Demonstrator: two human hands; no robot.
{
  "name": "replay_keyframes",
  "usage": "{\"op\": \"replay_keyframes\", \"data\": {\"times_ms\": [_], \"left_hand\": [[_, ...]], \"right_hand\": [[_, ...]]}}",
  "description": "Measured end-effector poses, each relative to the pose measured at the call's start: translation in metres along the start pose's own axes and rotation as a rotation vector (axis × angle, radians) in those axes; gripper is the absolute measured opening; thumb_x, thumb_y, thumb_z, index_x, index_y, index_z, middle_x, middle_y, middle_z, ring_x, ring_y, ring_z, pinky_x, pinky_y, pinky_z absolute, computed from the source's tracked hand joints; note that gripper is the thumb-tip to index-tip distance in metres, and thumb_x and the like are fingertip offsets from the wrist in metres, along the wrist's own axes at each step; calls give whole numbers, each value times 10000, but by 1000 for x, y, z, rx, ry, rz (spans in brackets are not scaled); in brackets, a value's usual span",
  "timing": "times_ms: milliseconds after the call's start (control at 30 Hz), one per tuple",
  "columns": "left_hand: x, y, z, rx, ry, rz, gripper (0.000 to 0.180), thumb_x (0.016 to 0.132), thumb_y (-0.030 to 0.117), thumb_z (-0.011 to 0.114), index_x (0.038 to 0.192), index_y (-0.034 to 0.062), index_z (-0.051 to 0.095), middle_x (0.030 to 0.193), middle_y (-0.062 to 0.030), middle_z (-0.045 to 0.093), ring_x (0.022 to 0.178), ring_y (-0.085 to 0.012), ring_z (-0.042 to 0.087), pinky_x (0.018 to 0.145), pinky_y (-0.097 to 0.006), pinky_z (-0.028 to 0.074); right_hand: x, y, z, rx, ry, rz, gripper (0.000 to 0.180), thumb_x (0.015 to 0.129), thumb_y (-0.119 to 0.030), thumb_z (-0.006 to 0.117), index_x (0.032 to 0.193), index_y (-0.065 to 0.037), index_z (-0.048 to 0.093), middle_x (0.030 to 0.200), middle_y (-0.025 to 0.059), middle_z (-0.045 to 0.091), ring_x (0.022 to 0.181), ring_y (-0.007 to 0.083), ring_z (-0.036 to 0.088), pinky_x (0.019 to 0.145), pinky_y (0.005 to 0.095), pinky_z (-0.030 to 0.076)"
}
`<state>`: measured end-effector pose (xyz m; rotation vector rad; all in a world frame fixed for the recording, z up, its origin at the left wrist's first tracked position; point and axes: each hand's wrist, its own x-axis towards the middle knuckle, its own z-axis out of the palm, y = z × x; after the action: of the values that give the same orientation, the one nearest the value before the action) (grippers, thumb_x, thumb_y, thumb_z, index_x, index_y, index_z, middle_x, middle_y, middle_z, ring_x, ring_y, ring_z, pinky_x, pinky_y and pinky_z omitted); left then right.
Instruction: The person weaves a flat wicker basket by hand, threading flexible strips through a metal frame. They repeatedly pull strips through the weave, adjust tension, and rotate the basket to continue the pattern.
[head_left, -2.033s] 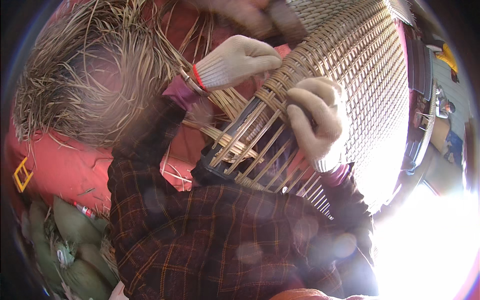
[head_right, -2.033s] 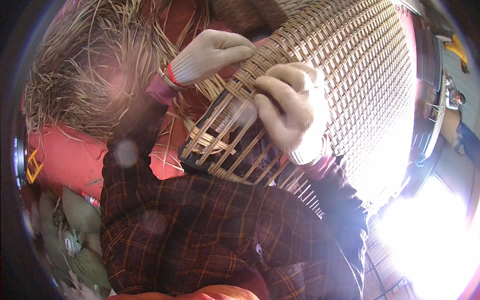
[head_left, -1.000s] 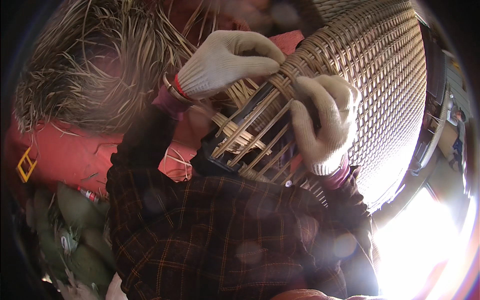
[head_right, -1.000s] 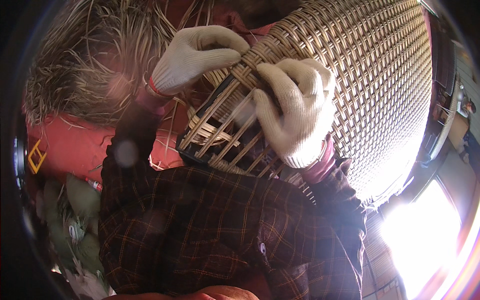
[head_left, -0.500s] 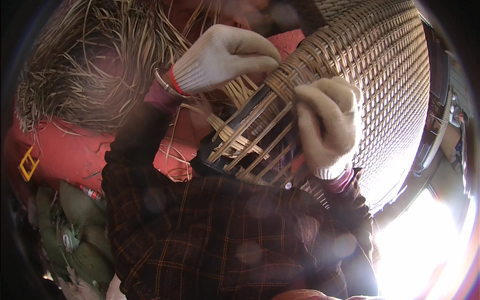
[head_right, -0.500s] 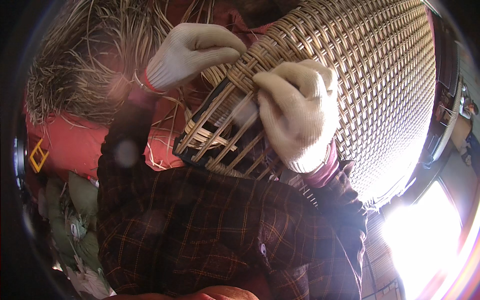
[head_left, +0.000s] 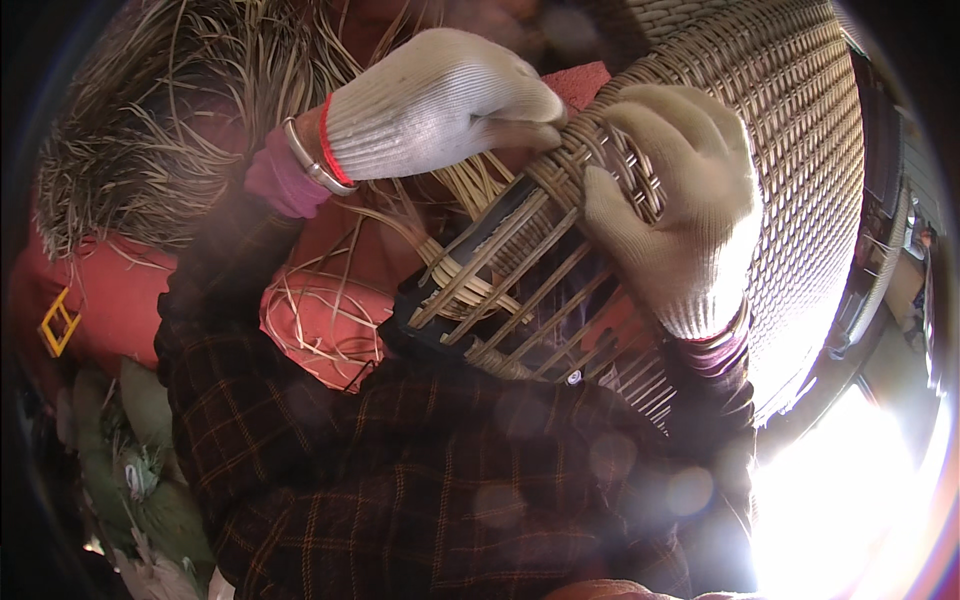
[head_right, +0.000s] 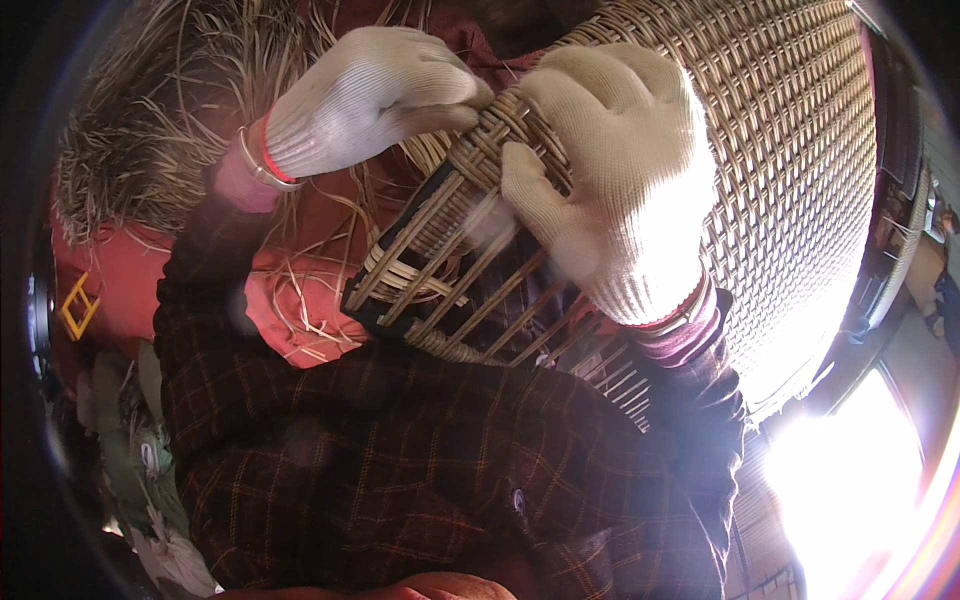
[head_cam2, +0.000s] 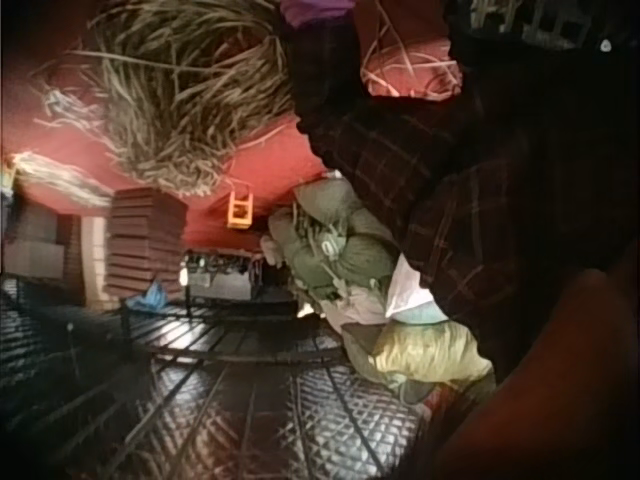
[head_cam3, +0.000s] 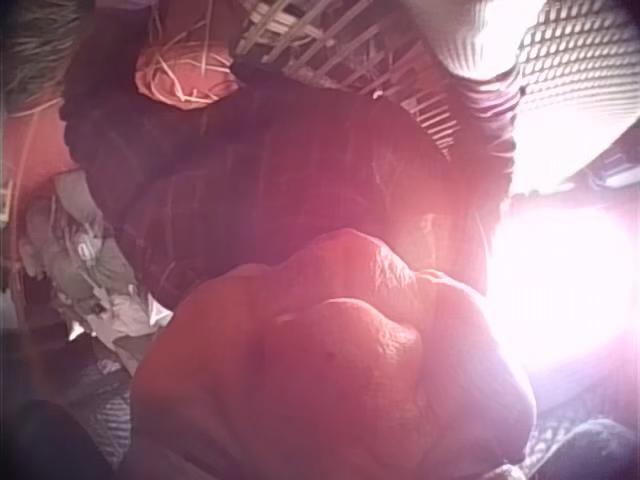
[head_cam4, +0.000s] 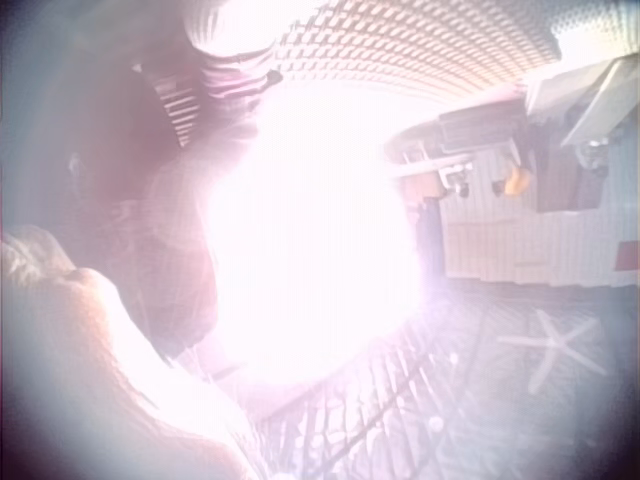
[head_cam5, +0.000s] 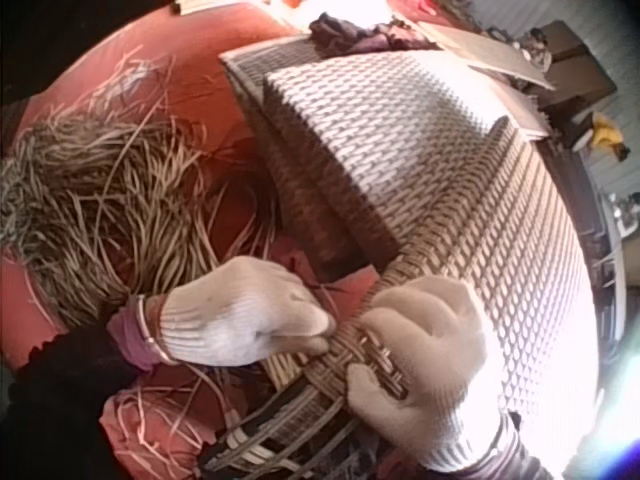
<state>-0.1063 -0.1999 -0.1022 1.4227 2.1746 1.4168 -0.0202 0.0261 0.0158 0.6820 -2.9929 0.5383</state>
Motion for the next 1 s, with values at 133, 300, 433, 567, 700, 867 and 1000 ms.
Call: {"op": "replay_keyframes", "data": {"times_ms": [133, 300, 433, 567, 700, 867, 1000], "left_hand": [[-1, 0, 0, -112, -93, -100, 210, 944, 184, 798, 1095, 38, 802, 924, -138, 747, 882, -323, 730, 796, -409, 588], [10, 7, -9, -80, -166, -66, 196, 944, 156, 791, 1090, 26, 781, 939, -145, 751, 867, -341, 739, 788, -414, 597], [31, 9, -34, 175, -425, 90, 183, 976, 190, 752, 1136, 103, 766, 997, -134, 776, 938, -310, 757, 834, -381, 603], [31, 13, -24, 319, -268, 155, 214, 1014, 275, 723, 908, 94, 680, 830, -106, 701, 832, -306, 715, 741, -398, 573], [14, 12, 1, 362, -91, 165, 207, 920, 113, 788, 1109, 31, 770, 990, -143, 770, 914, -351, 753, 792, -417, 602], [6, 11, 6, 178, -33, 7, 223, 935, 132, 779, 1132, 28, 776, 1015, -145, 782, 931, -332, 765, 806, -405, 608], [5, 12, -5, -91, -125, -136, 250, 1021, 203, 729, 1205, 44, 788, 983, -131, 774, 902, -277, 768, 807, -375, 606]], "right_hand": [[-6, 3, 6, 46, 40, 16, 381, 787, -31, 801, 1160, -2, 731, 1218, 158, 733, 1209, 357, 661, 1051, 470, 531], [-7, 11, 6, 58, 53, -21, 388, 784, -19, 800, 1166, -8, 732, 1219, 155, 733, 1200, 356, 663, 1048, 464, 527], [-5, 17, 1, 79, -1, -36, 398, 785, -17, 804, 1176, -9, 731, 1214, 154, 734, 1186, 361, 669, 1030, 467, 537], [-7, 18, -1, 53, -23, -43, 390, 784, -12, 804, 1168, -5, 732, 1200, 154, 736, 1165, 366, 679, 1007, 468, 554], [-8, 17, 6, 8, 29, -42, 380, 783, -9, 805, 1157, -2, 739, 1197, 161, 741, 1167, 369, 686, 1006, 465, 560], [-8, 19, 6, 39, 52, -51, 408, 781, -33, 828, 1180, 3, 752, 1215, 171, 749, 1181, 366, 688, 1019, 462, 556], [-8, 20, 1, 55, -1, -68, 433, 780, -77, 857, 1193, 3, 756, 1234, 177, 747, 1196, 369, 683, 1026, 470, 549]]}}
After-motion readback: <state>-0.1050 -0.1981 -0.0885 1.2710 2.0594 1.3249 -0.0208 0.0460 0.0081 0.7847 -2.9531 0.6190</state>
